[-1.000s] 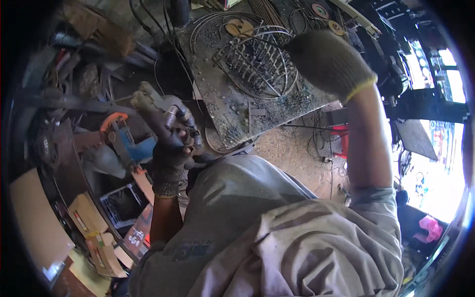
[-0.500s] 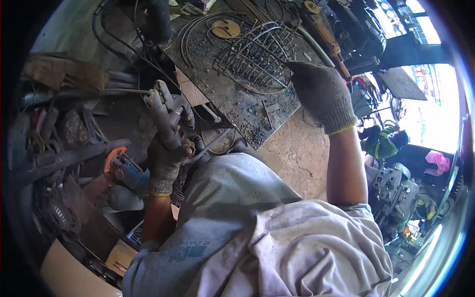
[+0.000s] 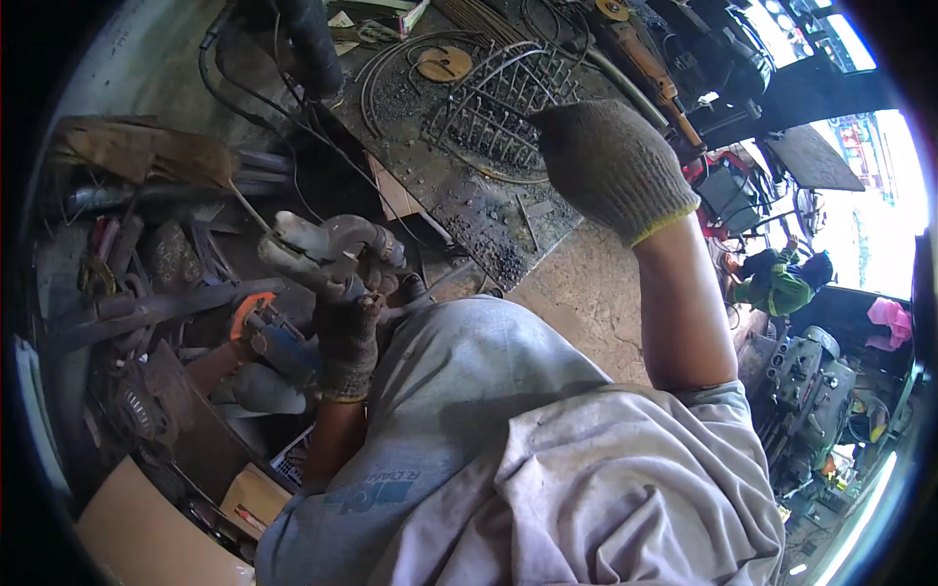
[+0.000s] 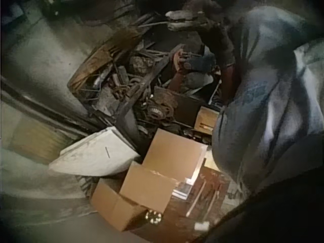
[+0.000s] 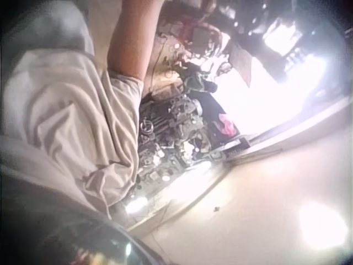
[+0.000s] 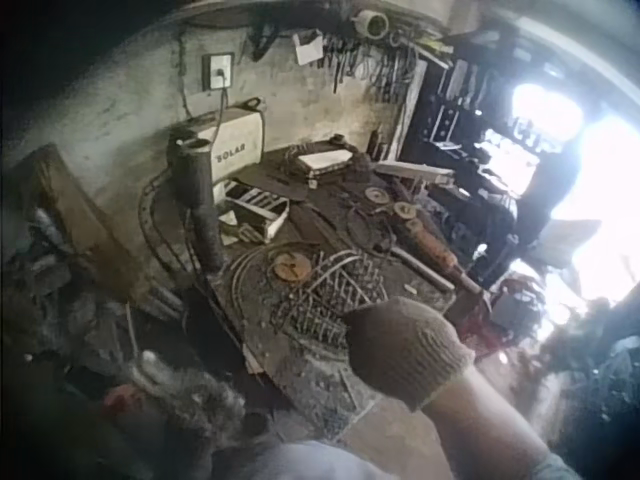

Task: The person uses a welding tool to join curved metal rods into a cage-like structure on a workbench, then aligns and fits a larger metal ring around the top.

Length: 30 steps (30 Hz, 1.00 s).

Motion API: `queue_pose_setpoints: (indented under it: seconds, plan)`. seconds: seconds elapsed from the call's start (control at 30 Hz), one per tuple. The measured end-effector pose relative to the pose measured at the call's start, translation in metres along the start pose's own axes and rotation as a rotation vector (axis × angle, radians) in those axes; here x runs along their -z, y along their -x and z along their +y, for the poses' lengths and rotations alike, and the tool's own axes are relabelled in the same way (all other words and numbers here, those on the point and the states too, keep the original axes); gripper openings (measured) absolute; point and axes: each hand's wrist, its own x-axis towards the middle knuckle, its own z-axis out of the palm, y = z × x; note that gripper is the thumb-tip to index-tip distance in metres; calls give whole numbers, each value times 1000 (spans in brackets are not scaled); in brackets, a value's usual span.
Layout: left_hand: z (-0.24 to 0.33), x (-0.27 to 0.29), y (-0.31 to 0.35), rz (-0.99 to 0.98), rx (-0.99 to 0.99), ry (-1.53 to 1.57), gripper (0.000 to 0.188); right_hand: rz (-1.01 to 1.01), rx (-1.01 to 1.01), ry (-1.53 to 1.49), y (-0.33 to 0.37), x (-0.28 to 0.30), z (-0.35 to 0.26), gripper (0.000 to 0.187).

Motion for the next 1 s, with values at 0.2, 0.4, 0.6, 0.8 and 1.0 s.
queue_pose_setpoints:
  seconds: [0.2,0.4,0.6,0.8,1.0]
  plan:
    - [25,-2,-2,-37,-343,-641,64,37,-3,-39,5,-21,5,36]
    - [50,-3,-34,-52,-393,-433,72,131,60,37,4,-22,3,36]
    - [37,17,-77,-309,16,-7,46,51,-182,-116,3,-24,-26,35]
    - [17,50,-125,-491,112,93,72,157,-318,-173,20,-42,-50,29]
    - [0,59,-142,-433,-61,109,82,249,-361,-288,23,-53,-53,31]
